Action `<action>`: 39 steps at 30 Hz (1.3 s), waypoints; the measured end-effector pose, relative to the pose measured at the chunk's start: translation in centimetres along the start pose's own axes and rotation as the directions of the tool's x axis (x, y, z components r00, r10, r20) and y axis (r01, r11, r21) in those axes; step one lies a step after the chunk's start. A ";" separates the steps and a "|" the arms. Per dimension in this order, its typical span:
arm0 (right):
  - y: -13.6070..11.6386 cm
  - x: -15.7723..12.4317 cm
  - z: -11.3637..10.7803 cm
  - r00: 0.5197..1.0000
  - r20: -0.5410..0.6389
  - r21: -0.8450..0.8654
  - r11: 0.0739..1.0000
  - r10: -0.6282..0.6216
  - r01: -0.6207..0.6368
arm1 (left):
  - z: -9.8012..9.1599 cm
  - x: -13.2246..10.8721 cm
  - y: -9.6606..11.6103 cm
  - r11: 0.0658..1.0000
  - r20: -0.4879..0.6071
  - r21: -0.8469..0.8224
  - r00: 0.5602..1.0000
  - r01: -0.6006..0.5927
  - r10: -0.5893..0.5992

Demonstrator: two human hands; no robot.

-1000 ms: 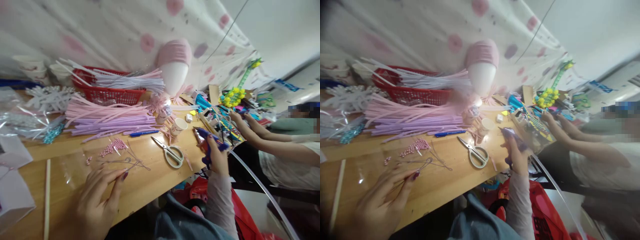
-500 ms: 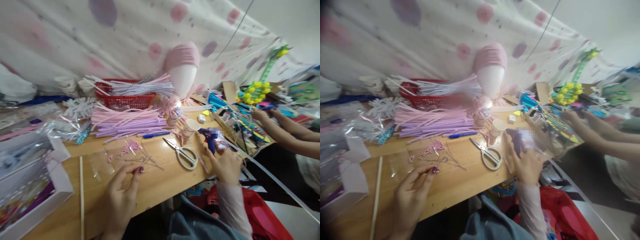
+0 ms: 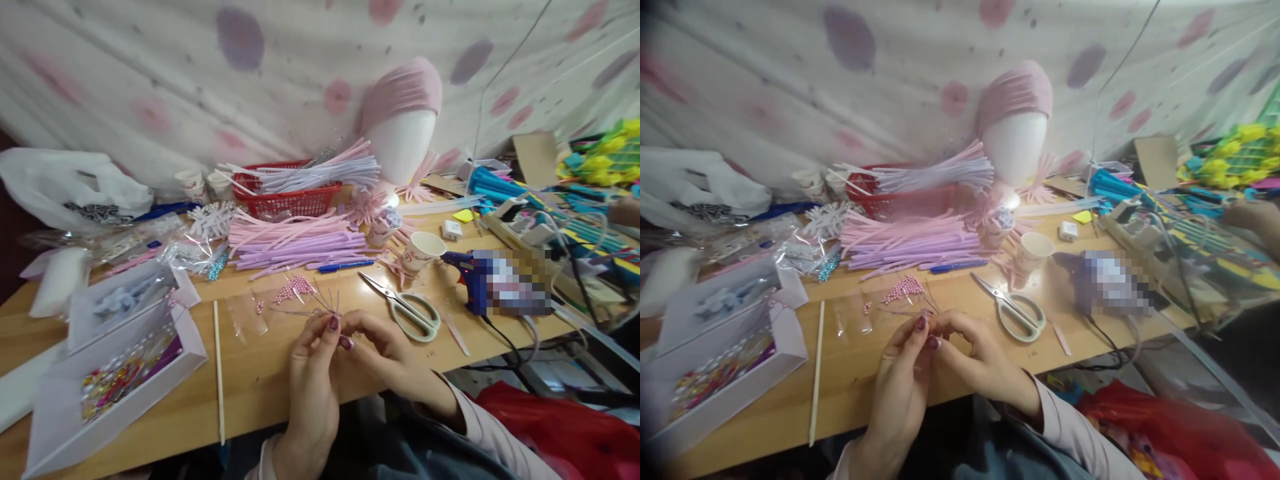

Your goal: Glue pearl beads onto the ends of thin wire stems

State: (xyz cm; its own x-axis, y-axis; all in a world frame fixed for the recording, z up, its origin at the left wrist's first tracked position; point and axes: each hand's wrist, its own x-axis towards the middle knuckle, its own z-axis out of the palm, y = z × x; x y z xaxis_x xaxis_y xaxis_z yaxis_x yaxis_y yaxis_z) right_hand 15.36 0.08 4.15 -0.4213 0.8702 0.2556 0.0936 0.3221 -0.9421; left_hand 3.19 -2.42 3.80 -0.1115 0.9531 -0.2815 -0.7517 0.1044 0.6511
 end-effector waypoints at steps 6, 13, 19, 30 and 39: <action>0.9 -0.6 0.9 0.995 -0.080 0.269 0.962 0.067 -0.043 | 0.1 0.5 -0.8 1.000 0.014 -0.024 1.000 -0.008 0.008; 1.5 -0.8 1.7 0.989 -0.096 0.331 0.941 0.111 -0.074 | -0.1 0.4 -1.5 0.995 -0.027 0.045 0.995 -0.092 0.093; 1.4 -0.9 2.0 0.976 -0.119 0.453 0.885 0.182 -0.110 | 0.4 0.4 -1.6 0.992 -0.024 0.066 0.994 -0.103 0.105; 1.5 -0.9 2.1 0.959 -0.235 0.336 0.939 0.155 -0.069 | -0.6 0.4 -1.7 0.913 0.039 0.297 0.959 -0.278 0.280; 2.2 -0.9 1.9 0.956 -0.216 0.264 0.955 0.198 -0.138 | -5.0 1.3 3.4 0.112 0.302 0.867 0.692 -0.485 0.656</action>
State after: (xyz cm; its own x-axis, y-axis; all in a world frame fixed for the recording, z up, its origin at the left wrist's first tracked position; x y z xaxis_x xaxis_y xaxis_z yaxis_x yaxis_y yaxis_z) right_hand 14.24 -0.69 1.49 -0.1898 0.9762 0.1050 -0.0905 0.0891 -0.9919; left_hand -2.74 -2.24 2.17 -0.3736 0.8136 0.4454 0.5335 -0.2044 0.8208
